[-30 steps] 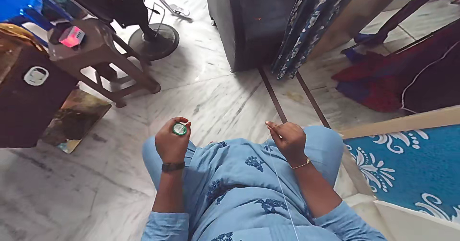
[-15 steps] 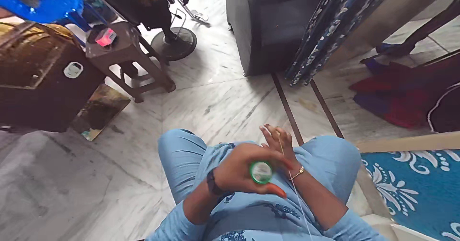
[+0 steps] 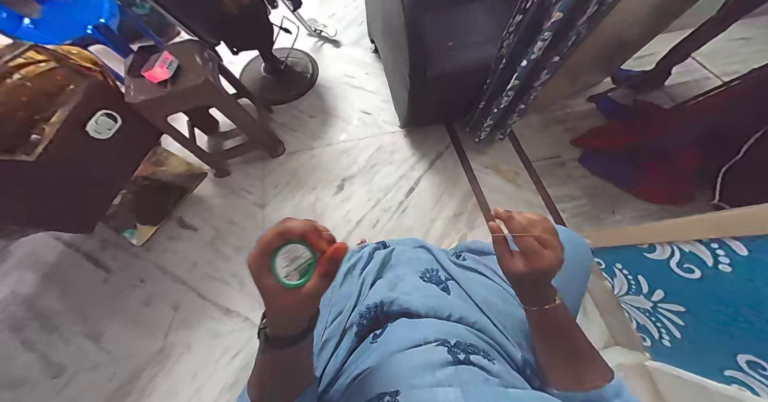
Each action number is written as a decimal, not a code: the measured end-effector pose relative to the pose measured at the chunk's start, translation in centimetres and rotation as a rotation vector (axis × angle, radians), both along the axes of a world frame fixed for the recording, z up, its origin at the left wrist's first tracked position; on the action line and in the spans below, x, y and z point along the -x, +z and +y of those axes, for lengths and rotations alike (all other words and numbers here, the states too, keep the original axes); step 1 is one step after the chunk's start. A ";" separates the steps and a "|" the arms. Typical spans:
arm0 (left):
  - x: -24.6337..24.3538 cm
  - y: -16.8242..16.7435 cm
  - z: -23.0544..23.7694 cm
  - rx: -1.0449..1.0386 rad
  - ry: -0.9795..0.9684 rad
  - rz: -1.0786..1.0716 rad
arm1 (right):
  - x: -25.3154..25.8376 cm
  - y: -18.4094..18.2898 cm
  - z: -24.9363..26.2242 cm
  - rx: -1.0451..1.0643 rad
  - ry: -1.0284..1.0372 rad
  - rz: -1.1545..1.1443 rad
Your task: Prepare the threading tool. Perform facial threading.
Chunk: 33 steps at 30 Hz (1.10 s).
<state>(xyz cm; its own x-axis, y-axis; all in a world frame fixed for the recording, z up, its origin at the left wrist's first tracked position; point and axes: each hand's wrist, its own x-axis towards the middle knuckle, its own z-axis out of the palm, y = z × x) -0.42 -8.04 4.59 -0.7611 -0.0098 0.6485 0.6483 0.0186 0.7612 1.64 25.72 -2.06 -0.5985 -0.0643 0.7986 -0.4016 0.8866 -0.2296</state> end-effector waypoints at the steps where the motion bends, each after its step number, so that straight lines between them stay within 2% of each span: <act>1: 0.0 -0.1 -0.5 -0.010 0.011 -0.007 | -0.6 0.8 0.2 0.010 0.001 0.033; 4: 0.8 -1.1 -1.1 0.040 0.069 -0.046 | -1.1 1.8 0.8 0.015 -0.009 0.087; 6: 1.9 -3.2 -1.6 0.113 0.162 -0.169 | -0.8 1.6 1.0 -0.030 -0.040 0.061; 9: 3.8 -8.2 -1.4 0.245 0.345 -0.445 | 1.0 0.1 0.0 -0.142 -0.048 -0.104; 11: 4.2 -9.1 -0.9 0.227 0.380 -0.530 | 2.6 -1.0 -0.8 -0.111 -0.048 -0.212; 13: 3.4 -7.6 -0.8 0.039 0.278 -0.490 | 2.6 -0.4 -0.6 -0.033 -0.049 -0.235; 15: 1.9 -4.5 -1.4 -0.116 0.111 -0.403 | 1.6 1.7 0.0 0.065 -0.033 -0.213; 17: 0.9 -1.2 -2.6 -0.092 -0.057 -0.223 | 0.6 3.6 0.7 0.160 -0.028 -0.155; 19: 0.5 1.1 -2.9 -0.029 -0.144 -0.070 | 0.0 5.0 1.2 0.195 -0.042 -0.135; 21: 0.9 1.4 -2.5 0.067 -0.044 -0.051 | 0.1 5.2 1.7 0.208 -0.081 -0.138; 23: 2.5 -0.7 -1.7 0.258 0.203 -0.125 | 0.6 4.2 2.0 0.196 -0.134 -0.193; 25: 4.8 -4.4 -0.9 0.422 0.369 -0.316 | 1.2 2.5 1.6 0.136 -0.114 -0.263; 27: 6.2 -7.7 -0.4 0.518 0.450 -0.545 | 2.1 0.5 0.1 0.044 -0.097 -0.354; 28: 6.1 -8.6 -0.1 0.523 0.468 -0.594 | 2.3 0.0 -0.5 0.027 -0.084 -0.403; 30: 5.2 -8.4 -0.2 0.411 0.429 -0.518 | 2.4 0.2 -1.1 0.038 -0.084 -0.377; 33: 2.1 -4.3 -1.7 0.051 0.088 -0.338 | 0.7 2.8 0.0 0.121 -0.098 -0.295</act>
<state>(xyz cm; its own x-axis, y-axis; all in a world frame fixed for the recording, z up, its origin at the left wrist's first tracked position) -2.52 -9.77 0.26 -0.9306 -0.0585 0.3614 0.3541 0.1067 0.9291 0.95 25.69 0.79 -0.8039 0.0897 0.5880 -0.2161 0.8770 -0.4292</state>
